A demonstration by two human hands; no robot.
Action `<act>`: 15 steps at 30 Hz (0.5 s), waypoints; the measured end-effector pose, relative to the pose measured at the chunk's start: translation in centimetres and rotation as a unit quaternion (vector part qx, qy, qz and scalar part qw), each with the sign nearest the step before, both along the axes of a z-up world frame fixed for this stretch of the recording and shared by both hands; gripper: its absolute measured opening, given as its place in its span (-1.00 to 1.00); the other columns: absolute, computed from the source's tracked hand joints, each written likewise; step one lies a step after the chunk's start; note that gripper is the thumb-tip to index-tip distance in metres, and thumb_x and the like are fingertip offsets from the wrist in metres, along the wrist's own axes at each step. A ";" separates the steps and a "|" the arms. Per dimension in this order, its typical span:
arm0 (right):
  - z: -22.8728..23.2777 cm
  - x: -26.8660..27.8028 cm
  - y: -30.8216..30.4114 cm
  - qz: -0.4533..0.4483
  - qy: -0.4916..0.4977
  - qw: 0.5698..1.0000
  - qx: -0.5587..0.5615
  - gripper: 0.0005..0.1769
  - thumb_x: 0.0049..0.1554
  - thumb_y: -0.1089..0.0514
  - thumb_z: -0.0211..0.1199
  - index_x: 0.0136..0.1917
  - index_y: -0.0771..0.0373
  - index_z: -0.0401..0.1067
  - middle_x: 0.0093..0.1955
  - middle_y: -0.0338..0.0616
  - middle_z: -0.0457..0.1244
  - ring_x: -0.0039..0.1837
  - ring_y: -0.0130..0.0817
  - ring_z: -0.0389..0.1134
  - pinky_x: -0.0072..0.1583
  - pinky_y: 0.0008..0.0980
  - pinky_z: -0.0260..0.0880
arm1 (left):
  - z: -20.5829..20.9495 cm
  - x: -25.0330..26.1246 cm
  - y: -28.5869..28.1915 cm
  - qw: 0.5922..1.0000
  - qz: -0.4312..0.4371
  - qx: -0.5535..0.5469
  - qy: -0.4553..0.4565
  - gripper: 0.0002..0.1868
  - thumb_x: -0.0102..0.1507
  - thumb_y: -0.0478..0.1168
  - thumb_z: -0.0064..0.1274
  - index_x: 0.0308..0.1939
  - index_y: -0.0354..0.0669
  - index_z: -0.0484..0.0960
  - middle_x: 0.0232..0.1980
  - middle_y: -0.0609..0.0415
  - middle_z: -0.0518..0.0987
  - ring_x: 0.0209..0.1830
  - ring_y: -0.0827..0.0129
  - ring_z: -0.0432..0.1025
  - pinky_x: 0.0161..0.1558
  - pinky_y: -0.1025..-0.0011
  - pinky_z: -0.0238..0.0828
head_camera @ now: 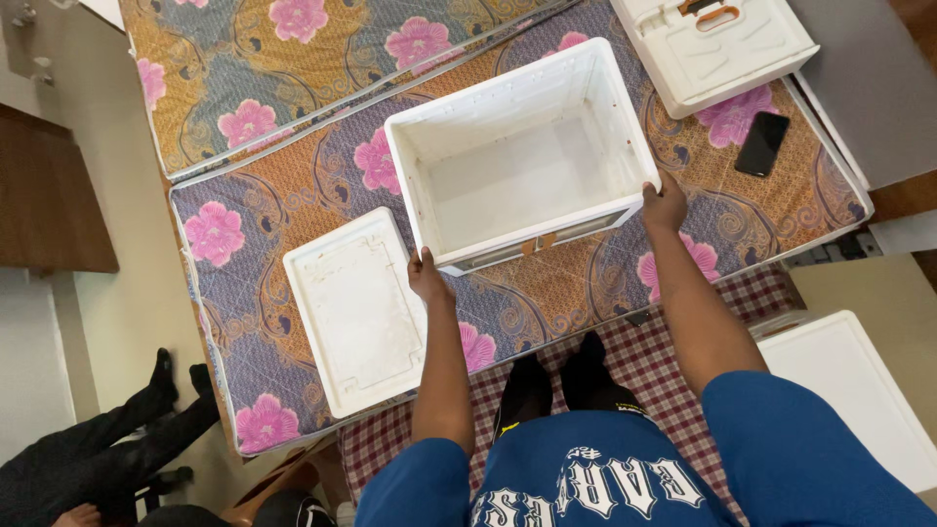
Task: The person assembles a white plastic storage unit by unfolding side panels, inserting a base tray, and stacking a second unit on top. They then place a lid on the assembled unit and move it to the floor.
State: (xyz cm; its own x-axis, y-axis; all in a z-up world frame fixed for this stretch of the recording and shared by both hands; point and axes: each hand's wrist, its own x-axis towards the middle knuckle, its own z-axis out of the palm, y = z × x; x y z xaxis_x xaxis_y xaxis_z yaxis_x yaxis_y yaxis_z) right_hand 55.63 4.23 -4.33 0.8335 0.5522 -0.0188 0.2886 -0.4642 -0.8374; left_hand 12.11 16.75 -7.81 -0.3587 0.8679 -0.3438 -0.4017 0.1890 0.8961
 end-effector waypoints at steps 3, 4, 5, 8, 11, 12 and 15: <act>-0.1 0.4 -0.5 0.040 0.031 0.996 0.077 -0.54 0.23 0.26 0.33 0.40 0.24 0.43 0.19 -0.05 0.42 0.15 -0.37 0.43 0.20 -0.41 0.38 | -0.2 0.8 -0.6 0.998 0.057 -0.003 -0.003 -0.52 0.30 -0.35 0.23 0.28 -0.48 0.54 0.16 -0.11 0.59 0.07 0.32 0.47 0.14 0.40 0.42; -0.2 0.4 -0.3 0.053 0.040 0.991 0.116 -0.53 0.23 0.28 0.33 0.40 0.25 0.41 0.23 -0.08 0.41 0.19 -0.42 0.42 0.22 -0.44 0.37 | -0.1 0.7 -0.6 0.999 0.049 -0.001 0.011 -0.52 0.29 -0.36 0.22 0.27 -0.48 0.53 0.15 -0.11 0.61 0.05 0.32 0.49 0.12 0.41 0.43; -0.4 0.2 0.1 0.060 0.061 0.987 0.139 -0.52 0.25 0.31 0.31 0.42 0.25 0.37 0.27 -0.10 0.39 0.23 -0.44 0.41 0.24 -0.46 0.36 | 0.1 0.6 -0.4 0.999 0.041 0.001 0.024 -0.53 0.29 -0.36 0.21 0.27 -0.47 0.53 0.14 -0.11 0.63 0.04 0.31 0.51 0.11 0.41 0.45; -0.5 0.6 -0.4 0.067 0.096 0.979 0.169 -0.48 0.27 0.37 0.26 0.47 0.21 0.32 0.31 -0.13 0.36 0.26 -0.47 0.39 0.26 -0.51 0.34 | 0.1 0.6 -0.2 0.998 0.018 -0.024 0.046 -0.54 0.28 -0.37 0.17 0.26 -0.48 0.56 0.09 -0.13 0.66 -0.04 0.29 0.53 0.02 0.40 0.48; -0.5 0.7 -0.4 0.068 0.090 0.985 0.127 -0.42 0.22 0.38 0.25 0.49 0.15 0.36 0.24 -0.09 0.42 0.17 -0.44 0.40 0.20 -0.50 0.35 | 0.2 0.4 0.1 0.996 0.004 -0.033 0.080 -0.54 0.27 -0.38 0.18 0.25 -0.48 0.54 0.08 -0.12 0.67 -0.04 0.29 0.54 0.01 0.42 0.49; -0.5 0.5 0.0 0.071 0.083 0.987 0.119 -0.41 0.21 0.35 0.26 0.49 0.14 0.36 0.24 -0.07 0.42 0.17 -0.41 0.41 0.19 -0.48 0.36 | 0.2 0.1 0.3 0.995 0.006 -0.028 0.095 -0.54 0.28 -0.38 0.19 0.25 -0.48 0.52 0.09 -0.12 0.67 -0.02 0.30 0.55 0.03 0.44 0.49; -0.1 0.2 -0.5 0.041 0.036 0.998 -0.035 -0.38 0.20 0.24 0.29 0.52 0.03 0.36 0.16 0.07 0.41 0.13 -0.17 0.43 0.20 -0.29 0.37 | 0.0 0.0 0.0 0.993 0.007 -0.032 0.110 -0.52 0.26 -0.38 0.22 0.25 -0.44 0.53 0.11 -0.09 0.66 -0.01 0.31 0.57 0.05 0.42 0.51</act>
State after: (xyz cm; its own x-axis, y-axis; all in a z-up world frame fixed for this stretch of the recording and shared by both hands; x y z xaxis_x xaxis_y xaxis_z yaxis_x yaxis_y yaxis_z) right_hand 55.84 3.73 -4.39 0.7810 0.6131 -0.1188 0.2675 -0.5004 -0.8234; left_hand 12.09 16.76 -7.86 -0.4426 0.8415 -0.3099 -0.1997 0.2444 0.9489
